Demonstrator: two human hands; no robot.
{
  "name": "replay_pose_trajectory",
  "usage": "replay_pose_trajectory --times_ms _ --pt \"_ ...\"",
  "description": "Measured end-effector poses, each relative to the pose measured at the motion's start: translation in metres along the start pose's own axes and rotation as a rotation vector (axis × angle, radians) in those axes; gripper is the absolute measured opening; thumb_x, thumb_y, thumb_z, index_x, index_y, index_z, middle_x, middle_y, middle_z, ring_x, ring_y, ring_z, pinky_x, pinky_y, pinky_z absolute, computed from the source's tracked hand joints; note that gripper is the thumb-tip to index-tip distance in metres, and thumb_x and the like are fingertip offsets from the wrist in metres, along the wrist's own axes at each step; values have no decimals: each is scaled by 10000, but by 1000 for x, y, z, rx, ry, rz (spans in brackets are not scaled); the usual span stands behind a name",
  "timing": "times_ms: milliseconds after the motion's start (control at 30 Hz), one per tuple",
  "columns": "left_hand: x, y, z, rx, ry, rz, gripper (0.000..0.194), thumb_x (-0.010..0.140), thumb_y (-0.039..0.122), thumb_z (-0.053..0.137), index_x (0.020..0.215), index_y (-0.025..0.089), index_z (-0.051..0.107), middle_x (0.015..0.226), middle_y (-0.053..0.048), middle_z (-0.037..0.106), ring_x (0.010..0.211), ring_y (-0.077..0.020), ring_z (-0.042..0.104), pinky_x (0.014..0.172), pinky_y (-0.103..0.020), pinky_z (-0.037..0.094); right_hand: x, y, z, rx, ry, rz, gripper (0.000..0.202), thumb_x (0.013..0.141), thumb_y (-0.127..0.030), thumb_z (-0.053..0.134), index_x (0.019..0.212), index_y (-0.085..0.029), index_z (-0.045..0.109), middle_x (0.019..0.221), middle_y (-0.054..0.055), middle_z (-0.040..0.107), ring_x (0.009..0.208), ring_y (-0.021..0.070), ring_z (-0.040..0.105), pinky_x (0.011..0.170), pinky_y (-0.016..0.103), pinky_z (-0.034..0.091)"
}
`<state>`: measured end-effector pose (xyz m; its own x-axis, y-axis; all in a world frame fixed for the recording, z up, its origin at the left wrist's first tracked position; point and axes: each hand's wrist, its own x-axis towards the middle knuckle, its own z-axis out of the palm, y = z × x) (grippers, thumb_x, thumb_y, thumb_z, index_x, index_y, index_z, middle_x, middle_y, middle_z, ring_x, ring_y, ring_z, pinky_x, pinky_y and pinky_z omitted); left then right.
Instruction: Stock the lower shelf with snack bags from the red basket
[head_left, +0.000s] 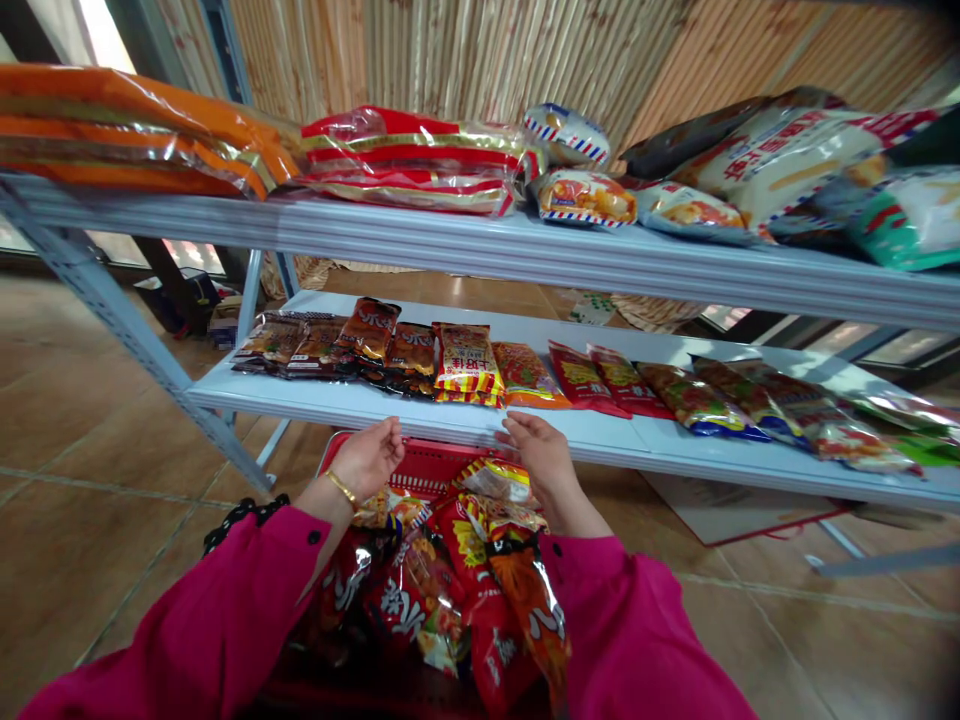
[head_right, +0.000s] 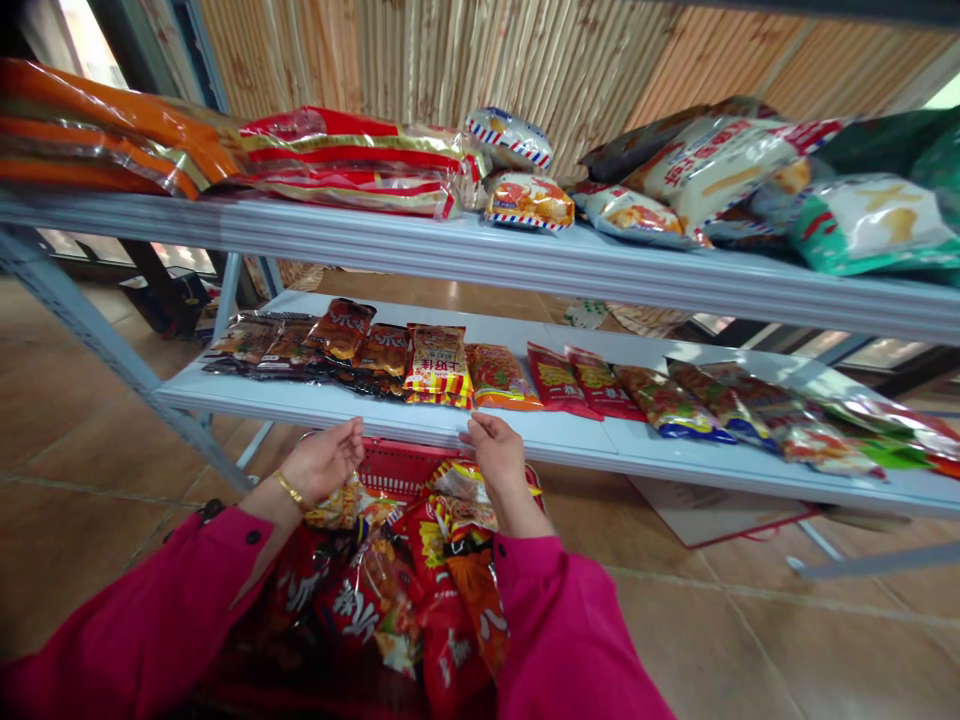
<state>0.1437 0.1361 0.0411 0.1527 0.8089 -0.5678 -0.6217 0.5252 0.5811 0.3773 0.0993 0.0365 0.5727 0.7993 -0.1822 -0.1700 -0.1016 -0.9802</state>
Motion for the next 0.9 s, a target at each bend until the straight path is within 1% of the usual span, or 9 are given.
replay_pose_trajectory --times_ms 100,200,233,300,400,533,633,733,900 --pt "-8 23 -32 77 39 92 164 909 100 470 812 120 599 576 31 530 430 -37 483 423 -139 424 -14 14 -6 -15 -23 30 288 602 -267 783 850 -176 668 725 16 680 626 167 664 472 241 510" --pt "-14 31 -57 186 69 211 60 851 127 555 832 128 612 570 42 537 446 -45 483 446 -146 414 -27 29 -8 -19 -45 100 321 577 -300 795 839 -169 662 717 14 680 646 165 661 477 230 500" --pt "-14 30 -65 239 78 254 35 810 136 603 839 128 620 585 38 559 469 -50 498 470 -150 422 -32 33 -7 -15 -52 119 326 571 -311 799 830 -169 661 707 11 678 648 165 661 481 230 500" --pt "-12 23 -78 376 95 322 160 712 151 691 862 128 638 651 16 618 555 -75 553 547 -172 454 -42 41 -4 -5 -62 145 343 554 -326 809 824 -177 661 683 1 673 640 166 660 489 236 502" --pt "-8 7 -92 786 88 420 344 634 253 746 944 137 651 870 -49 692 821 -173 643 760 -269 501 -58 50 4 30 -97 176 347 521 -325 826 797 -192 662 678 -5 677 625 170 661 482 241 497" --pt "-7 -7 -99 1183 -108 382 602 581 348 778 1133 177 609 1094 -80 689 1029 -262 628 923 -348 463 -76 59 12 27 -161 194 314 534 -326 821 789 -204 685 728 -1 696 614 167 659 475 249 497" --pt "-7 -12 -99 1402 -39 421 729 581 300 771 1252 134 541 1288 -146 596 1195 -295 544 1030 -364 381 -83 65 13 8 -196 206 295 565 -323 815 812 -212 697 739 3 705 635 176 670 480 252 501" --pt "-4 -15 -98 1504 8 451 640 682 267 694 1267 67 532 1355 -218 530 1281 -305 476 1080 -371 320 -84 69 12 0 -215 211 299 577 -323 813 831 -212 700 740 4 713 643 177 676 483 250 508" --pt "-6 -17 -91 1531 23 483 502 758 214 616 1237 73 559 1349 -220 536 1282 -289 483 1086 -373 321 -89 72 15 26 -231 219 299 567 -321 826 803 -191 695 706 -1 700 607 156 667 480 236 517"
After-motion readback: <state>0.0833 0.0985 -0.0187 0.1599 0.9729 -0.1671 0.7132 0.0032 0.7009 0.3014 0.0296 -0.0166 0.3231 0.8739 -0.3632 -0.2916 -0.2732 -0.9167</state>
